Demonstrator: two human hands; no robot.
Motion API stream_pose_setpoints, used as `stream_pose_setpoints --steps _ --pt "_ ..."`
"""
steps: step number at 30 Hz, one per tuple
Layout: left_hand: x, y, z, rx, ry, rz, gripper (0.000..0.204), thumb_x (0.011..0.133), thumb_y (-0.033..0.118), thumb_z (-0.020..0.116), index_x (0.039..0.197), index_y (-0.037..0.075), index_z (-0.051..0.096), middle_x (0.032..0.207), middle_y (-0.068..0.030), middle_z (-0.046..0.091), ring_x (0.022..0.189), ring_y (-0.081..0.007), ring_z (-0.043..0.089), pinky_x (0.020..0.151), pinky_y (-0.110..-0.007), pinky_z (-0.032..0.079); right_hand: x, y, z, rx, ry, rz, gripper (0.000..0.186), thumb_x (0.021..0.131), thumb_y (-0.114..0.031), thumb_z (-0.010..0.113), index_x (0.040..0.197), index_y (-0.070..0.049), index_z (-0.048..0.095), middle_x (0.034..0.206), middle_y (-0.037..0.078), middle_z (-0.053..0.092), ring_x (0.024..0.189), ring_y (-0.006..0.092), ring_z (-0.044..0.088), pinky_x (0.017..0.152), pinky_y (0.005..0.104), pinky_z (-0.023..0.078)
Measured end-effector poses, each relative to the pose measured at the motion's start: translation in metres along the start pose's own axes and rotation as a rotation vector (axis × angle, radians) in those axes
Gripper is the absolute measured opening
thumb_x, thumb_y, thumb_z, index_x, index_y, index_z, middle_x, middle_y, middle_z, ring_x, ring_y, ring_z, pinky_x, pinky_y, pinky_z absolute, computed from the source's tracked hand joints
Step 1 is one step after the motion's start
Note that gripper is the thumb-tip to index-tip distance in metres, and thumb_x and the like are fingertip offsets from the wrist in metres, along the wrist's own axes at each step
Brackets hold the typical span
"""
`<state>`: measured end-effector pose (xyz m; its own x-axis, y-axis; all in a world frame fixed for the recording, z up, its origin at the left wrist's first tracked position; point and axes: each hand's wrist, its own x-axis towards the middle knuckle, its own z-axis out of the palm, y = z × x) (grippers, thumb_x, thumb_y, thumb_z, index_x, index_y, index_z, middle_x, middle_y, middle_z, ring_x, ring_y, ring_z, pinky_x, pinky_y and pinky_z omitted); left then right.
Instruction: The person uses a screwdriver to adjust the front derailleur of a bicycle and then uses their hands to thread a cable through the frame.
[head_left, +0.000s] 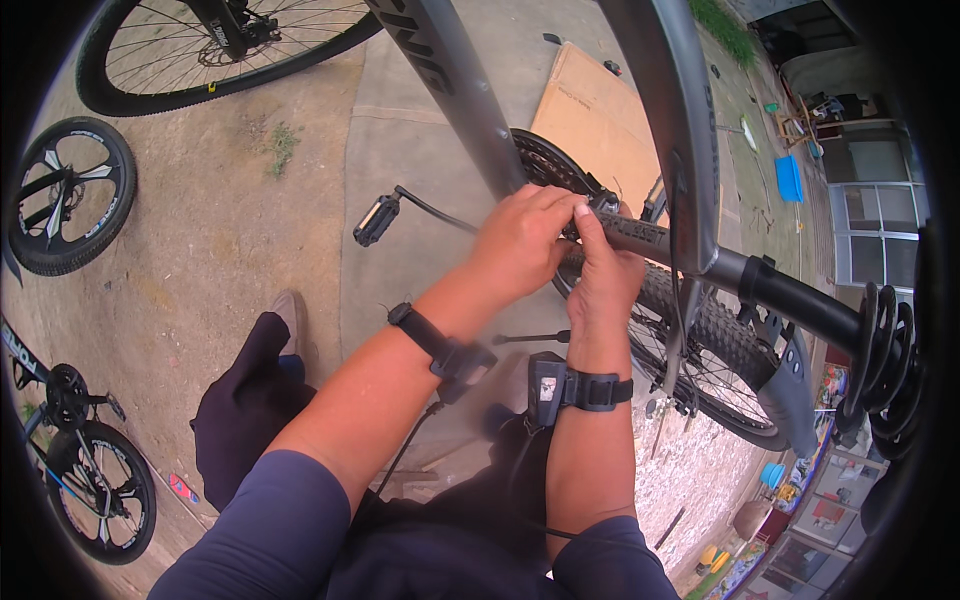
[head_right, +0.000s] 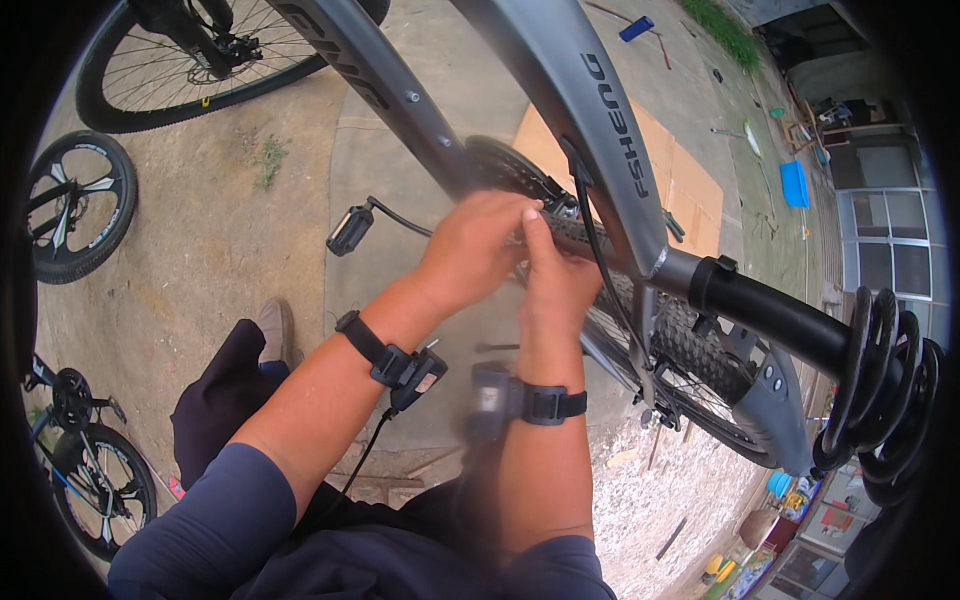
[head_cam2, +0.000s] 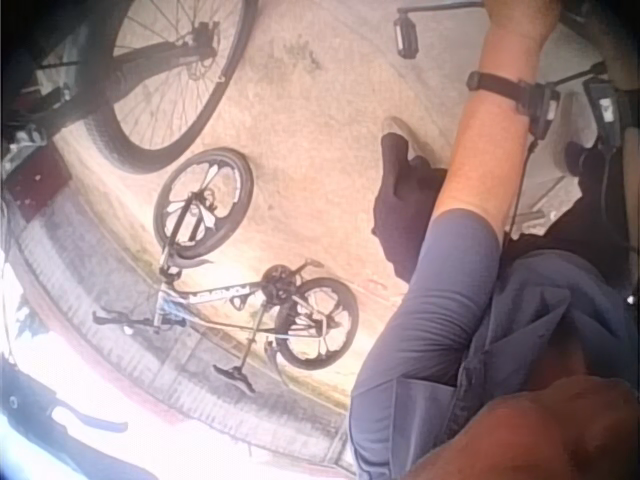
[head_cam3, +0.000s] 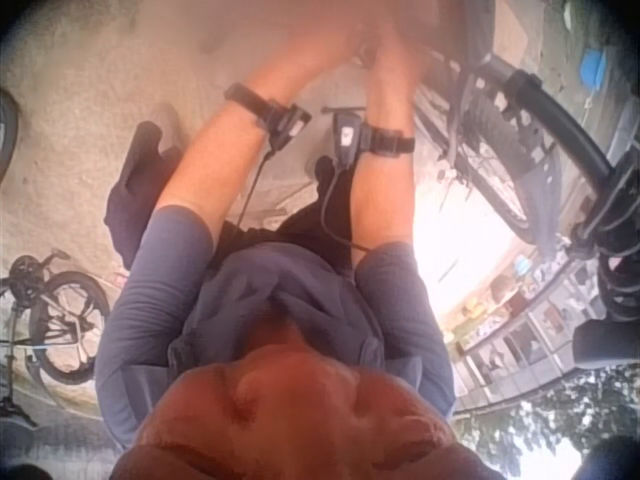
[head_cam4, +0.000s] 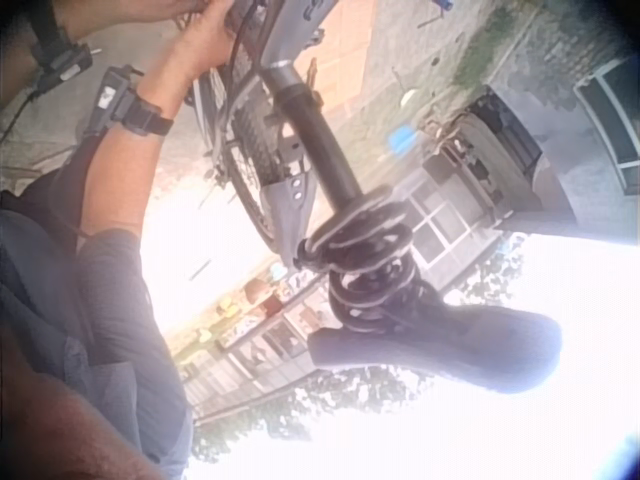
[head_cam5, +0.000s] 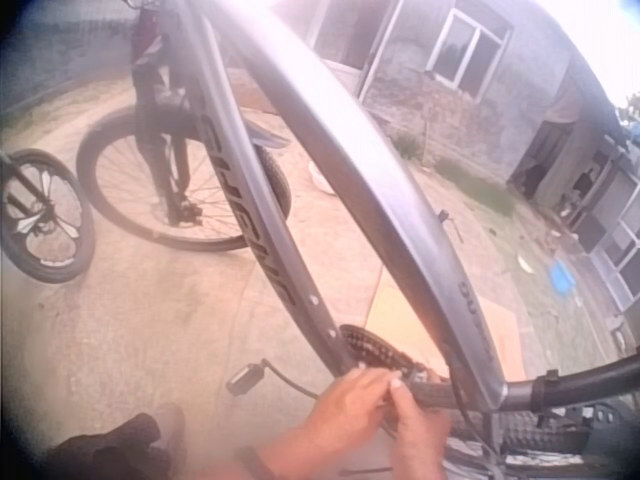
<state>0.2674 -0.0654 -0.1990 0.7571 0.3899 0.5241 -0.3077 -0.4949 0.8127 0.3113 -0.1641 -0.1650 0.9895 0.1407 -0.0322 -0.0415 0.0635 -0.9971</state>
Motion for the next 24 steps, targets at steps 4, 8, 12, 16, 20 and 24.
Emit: stream_pose_setpoints --steps 4,8,12,16,20,24 --pt "0.0 -0.001 0.001 0.006 0.005 0.006 0.042 0.069 0.002 0.076 0.11 0.002 0.064 0.107 -0.012 0.066 0.1 -0.0339 0.06 0.086 -0.041 0.05 0.002 0.005 -0.001 0.02 0.012 -0.031 0.072 0.083 -0.005 0.075 0.141 0.014 0.036 0.112 0.012 0.063 0.098 0.0153 0.062 0.08 0.0262 0.049" --pt "-0.002 -0.002 0.003 0.007 0.017 -0.007 0.045 0.068 0.002 0.076 0.11 0.002 0.064 0.107 -0.0117 0.066 0.099 -0.0338 0.06 0.085 -0.041 0.05 0.005 0.007 -0.002 0.038 -0.007 -0.035 0.068 0.082 -0.002 0.074 0.139 0.014 0.039 0.116 0.014 0.062 0.101 0.0172 0.061 0.085 0.0279 0.049" --pt "-0.002 -0.005 0.003 0.004 0.024 0.014 0.045 0.067 0.002 0.076 0.11 0.002 0.063 0.108 -0.0114 0.066 0.099 -0.0337 0.06 0.084 -0.041 0.049 0.004 0.006 -0.003 0.014 0.002 -0.05 0.067 0.082 -0.002 0.074 0.138 0.014 0.041 0.118 0.015 0.06 0.103 0.0175 0.06 0.088 0.0286 0.049" --pt "-0.003 -0.005 0.004 0.006 0.017 0.003 0.047 0.067 0.002 0.076 0.112 0.002 0.062 0.108 -0.0117 0.066 0.098 -0.0342 0.06 0.084 -0.041 0.049 0.004 0.004 -0.002 0.0 0.01 -0.036 0.069 0.081 -0.002 0.074 0.138 0.015 0.04 0.121 0.015 0.058 0.106 0.0176 0.059 0.089 0.0287 0.048" --pt "-0.005 -0.006 0.005 0.007 0.039 0.023 0.048 0.067 0.002 0.076 0.113 0.001 0.062 0.108 -0.012 0.066 0.098 -0.0348 0.059 0.084 -0.042 0.049 0.003 0.0 -0.004 -0.023 -0.012 -0.01 0.072 0.081 -0.002 0.075 0.14 0.015 0.037 0.121 0.016 0.057 0.107 0.0189 0.058 0.089 0.0284 0.048" --pt "-0.003 -0.005 0.005 0.008 0.048 0.031 0.048 0.068 0.002 0.076 0.113 0.002 0.062 0.108 -0.012 0.066 0.098 -0.0347 0.059 0.085 -0.042 0.049 0.001 -0.008 -0.005 0.01 -0.074 0.016 0.075 0.081 -0.003 0.076 0.141 0.014 0.034 0.118 0.014 0.058 0.106 0.0187 0.058 0.088 0.0287 0.048"
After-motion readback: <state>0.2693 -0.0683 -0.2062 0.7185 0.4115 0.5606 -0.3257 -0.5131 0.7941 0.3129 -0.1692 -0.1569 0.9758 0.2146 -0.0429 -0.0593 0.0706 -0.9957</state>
